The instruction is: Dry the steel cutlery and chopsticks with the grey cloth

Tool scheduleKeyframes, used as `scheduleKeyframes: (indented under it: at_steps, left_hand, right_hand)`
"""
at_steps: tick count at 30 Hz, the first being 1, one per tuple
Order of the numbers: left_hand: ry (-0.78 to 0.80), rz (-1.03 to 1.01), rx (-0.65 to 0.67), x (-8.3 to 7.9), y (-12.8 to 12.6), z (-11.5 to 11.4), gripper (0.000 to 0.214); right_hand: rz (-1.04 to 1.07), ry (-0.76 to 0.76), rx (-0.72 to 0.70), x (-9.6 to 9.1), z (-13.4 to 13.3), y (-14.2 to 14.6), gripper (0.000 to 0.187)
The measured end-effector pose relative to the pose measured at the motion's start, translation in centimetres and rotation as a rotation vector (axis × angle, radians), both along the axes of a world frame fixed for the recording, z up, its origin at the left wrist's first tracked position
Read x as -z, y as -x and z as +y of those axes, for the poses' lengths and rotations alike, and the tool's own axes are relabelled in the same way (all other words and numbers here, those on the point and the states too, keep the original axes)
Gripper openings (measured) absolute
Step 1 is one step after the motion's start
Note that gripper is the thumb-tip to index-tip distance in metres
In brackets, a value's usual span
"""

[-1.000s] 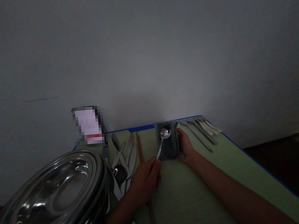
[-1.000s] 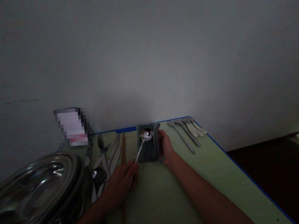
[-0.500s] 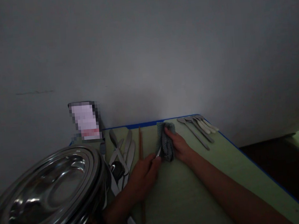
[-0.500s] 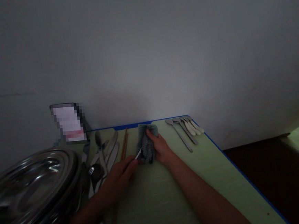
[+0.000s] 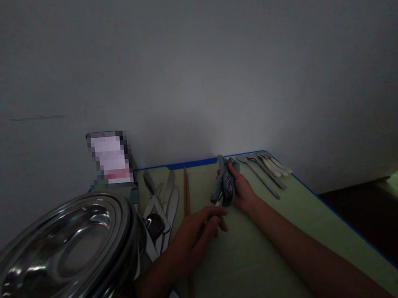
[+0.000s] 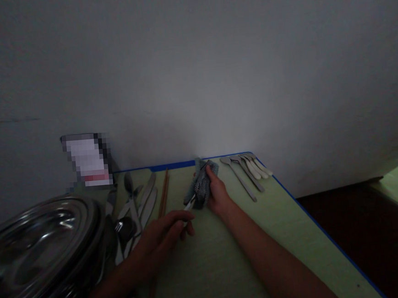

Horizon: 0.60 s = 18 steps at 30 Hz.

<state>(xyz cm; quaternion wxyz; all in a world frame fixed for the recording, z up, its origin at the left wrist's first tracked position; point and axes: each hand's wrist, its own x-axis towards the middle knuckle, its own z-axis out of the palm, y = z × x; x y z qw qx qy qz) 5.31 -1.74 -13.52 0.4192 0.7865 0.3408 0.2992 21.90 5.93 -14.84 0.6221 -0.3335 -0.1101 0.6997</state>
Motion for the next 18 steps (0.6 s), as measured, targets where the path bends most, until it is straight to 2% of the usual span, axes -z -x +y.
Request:
scheduleKeyframes:
  at_steps: [5, 11, 14, 18]
  left_hand:
    - [-0.033, 0.119, 0.033, -0.02, -0.41, -0.39, 0.022]
    - [0.021, 0.003, -0.082, -0.32, -0.22, -0.66, 0.022]
    - [0.017, -0.040, -0.141, -0.40, -0.13, -0.49, 0.022]
    - [0.004, -0.004, -0.175, -0.30, -0.19, -0.07, 0.021]
  right_hand:
    - [-0.160, -0.035, -0.082, 0.33, -0.06, -0.11, 0.022]
    - [-0.238, -0.048, -0.118, -0.39, -0.28, 0.21, 0.009]
    - [-0.214, -0.056, -0.117, -0.63, -0.41, 0.26, 0.012]
    - [-0.089, -0.103, -0.135, -0.54, -0.29, 0.03, 0.030]
